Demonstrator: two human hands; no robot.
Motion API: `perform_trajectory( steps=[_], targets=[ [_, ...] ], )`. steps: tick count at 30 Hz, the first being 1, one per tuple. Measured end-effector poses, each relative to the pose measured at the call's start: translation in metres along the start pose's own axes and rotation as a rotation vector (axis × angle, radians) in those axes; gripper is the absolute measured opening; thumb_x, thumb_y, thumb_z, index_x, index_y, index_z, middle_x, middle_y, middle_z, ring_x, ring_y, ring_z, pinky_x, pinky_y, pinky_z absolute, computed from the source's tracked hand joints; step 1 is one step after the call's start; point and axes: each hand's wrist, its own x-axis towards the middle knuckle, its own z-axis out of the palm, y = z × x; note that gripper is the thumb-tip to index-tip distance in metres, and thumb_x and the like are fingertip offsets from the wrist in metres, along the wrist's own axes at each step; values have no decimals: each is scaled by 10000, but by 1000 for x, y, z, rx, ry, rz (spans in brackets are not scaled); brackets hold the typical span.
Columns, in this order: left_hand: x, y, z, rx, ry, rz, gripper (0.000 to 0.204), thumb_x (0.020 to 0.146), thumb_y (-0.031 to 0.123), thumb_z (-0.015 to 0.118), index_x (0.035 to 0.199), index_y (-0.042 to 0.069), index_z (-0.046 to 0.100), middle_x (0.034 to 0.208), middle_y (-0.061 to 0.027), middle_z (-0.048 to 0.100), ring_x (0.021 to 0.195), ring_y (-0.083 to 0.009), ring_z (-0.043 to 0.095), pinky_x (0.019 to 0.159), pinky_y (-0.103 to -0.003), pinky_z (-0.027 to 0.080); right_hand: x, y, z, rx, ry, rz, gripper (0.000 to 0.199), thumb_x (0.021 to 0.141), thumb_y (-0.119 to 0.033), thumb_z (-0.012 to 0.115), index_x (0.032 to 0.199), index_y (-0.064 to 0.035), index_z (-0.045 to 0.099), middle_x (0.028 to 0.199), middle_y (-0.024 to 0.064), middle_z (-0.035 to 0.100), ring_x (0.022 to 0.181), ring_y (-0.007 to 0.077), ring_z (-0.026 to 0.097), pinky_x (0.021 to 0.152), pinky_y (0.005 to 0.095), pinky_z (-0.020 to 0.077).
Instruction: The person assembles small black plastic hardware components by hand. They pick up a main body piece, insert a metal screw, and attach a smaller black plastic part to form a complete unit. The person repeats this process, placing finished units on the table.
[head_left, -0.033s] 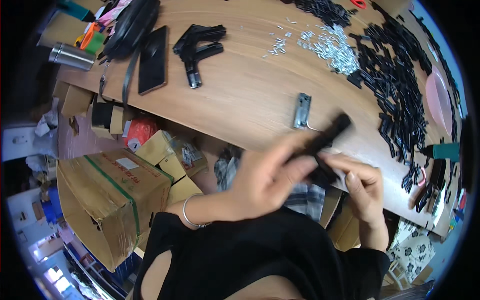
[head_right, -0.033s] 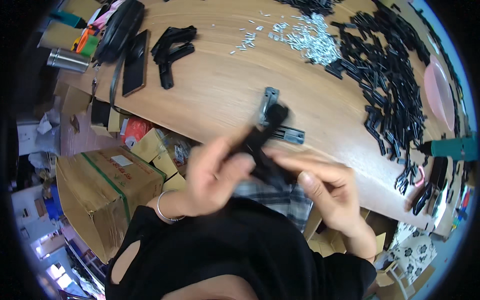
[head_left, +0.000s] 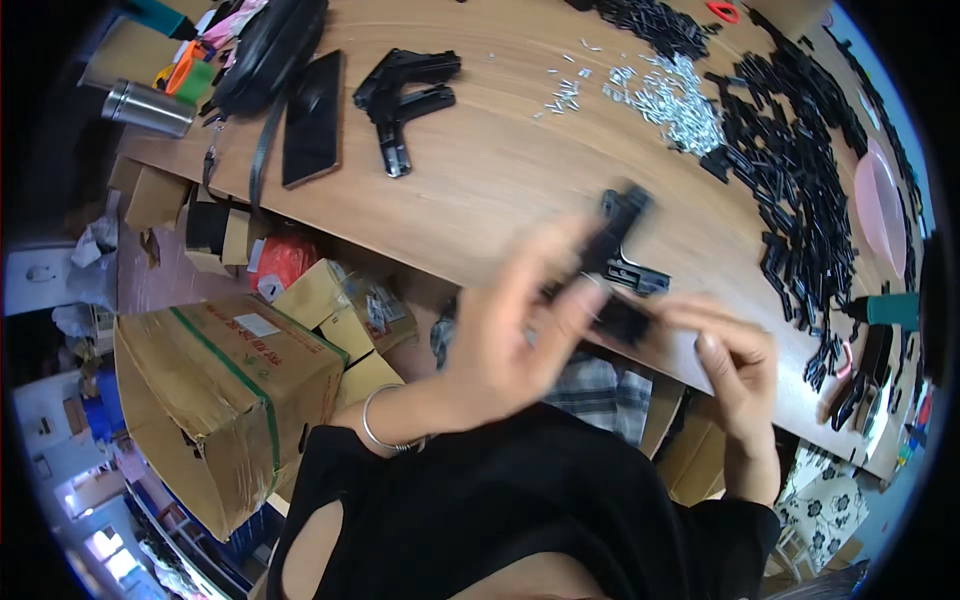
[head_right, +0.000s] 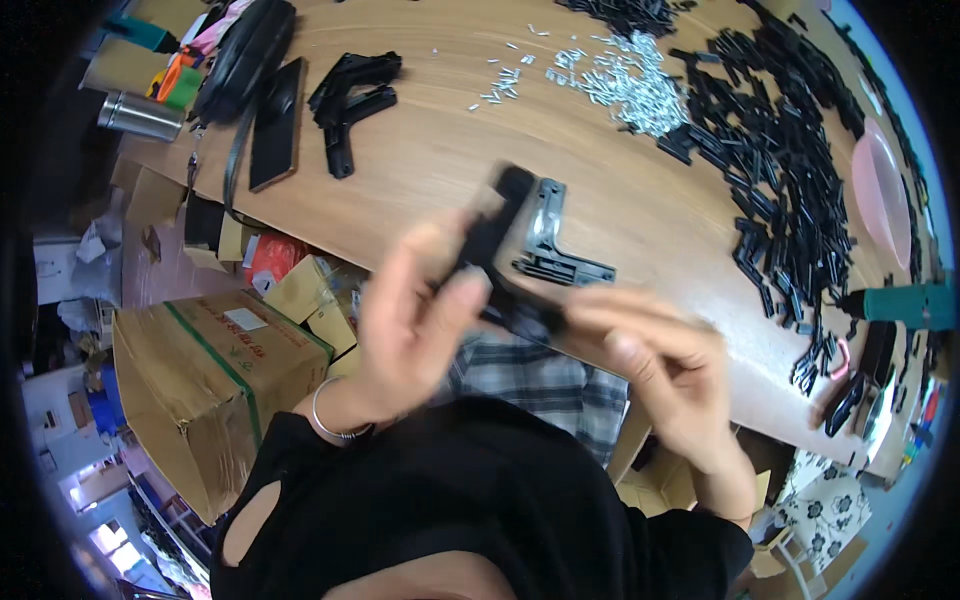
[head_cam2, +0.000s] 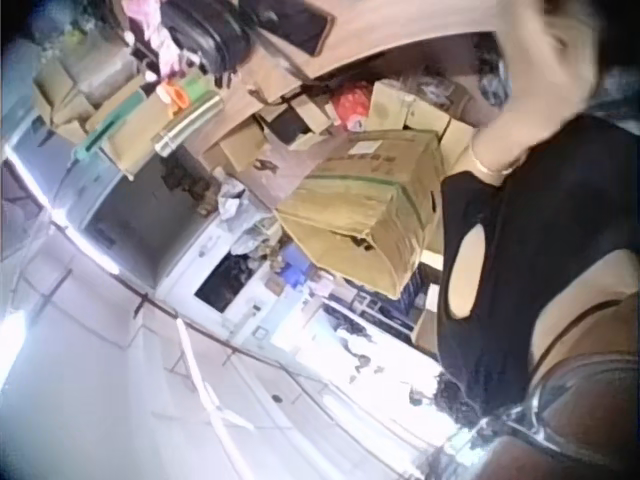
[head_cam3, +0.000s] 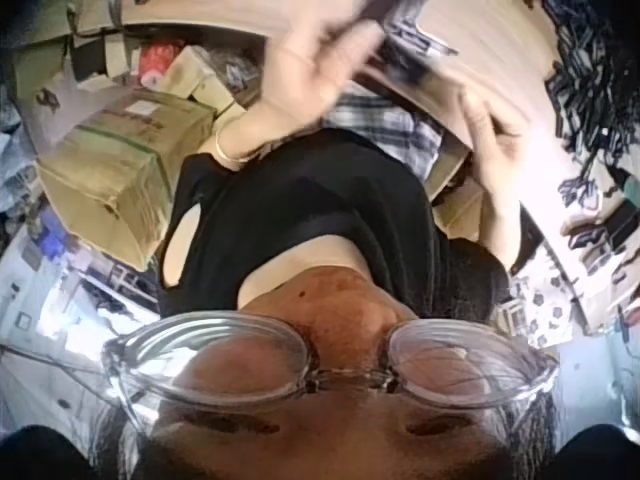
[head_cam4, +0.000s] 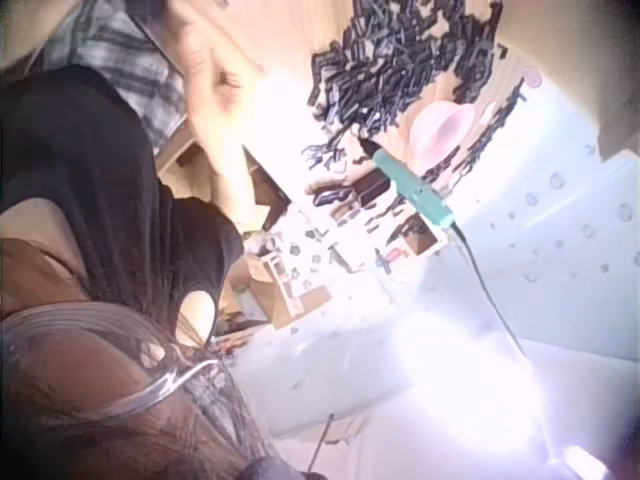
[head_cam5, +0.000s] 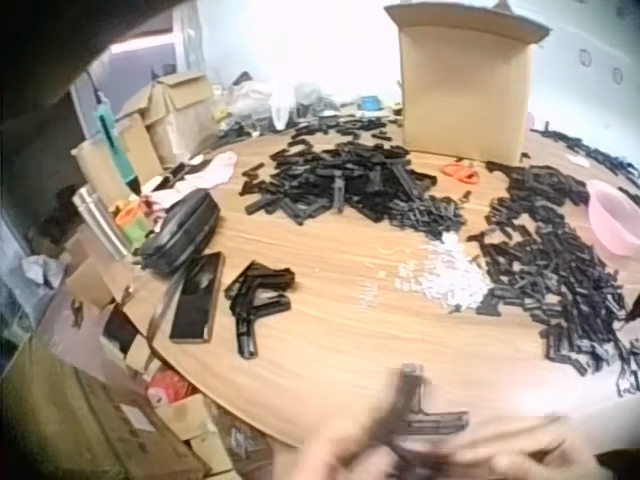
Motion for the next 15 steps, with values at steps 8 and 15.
perform_trajectory(
  steps=[8, 15],
  targets=[
    [31, -8, -57, 1194, -12, -65, 428, 897, 365, 575, 1203, 74, 508, 533, -138, 578, 476, -321, 600, 427, -405, 444, 64, -4, -43, -430, 258, -134, 197, 904, -76, 561, 1022, 52, 653, 1048, 118, 649, 1011, 172, 578, 908, 286, 422],
    [103, -5, -102, 1362, 350, 225, 394, 821, 331, 677, 1061, 36, 573, 690, -141, 587, 626, -319, 600, 558, -410, 455, 179, 37, -180, -844, 584, -183, 236, 866, -145, 604, 1071, -50, 671, 989, 93, 696, 904, 150, 657, 819, 252, 482]
  ],
)
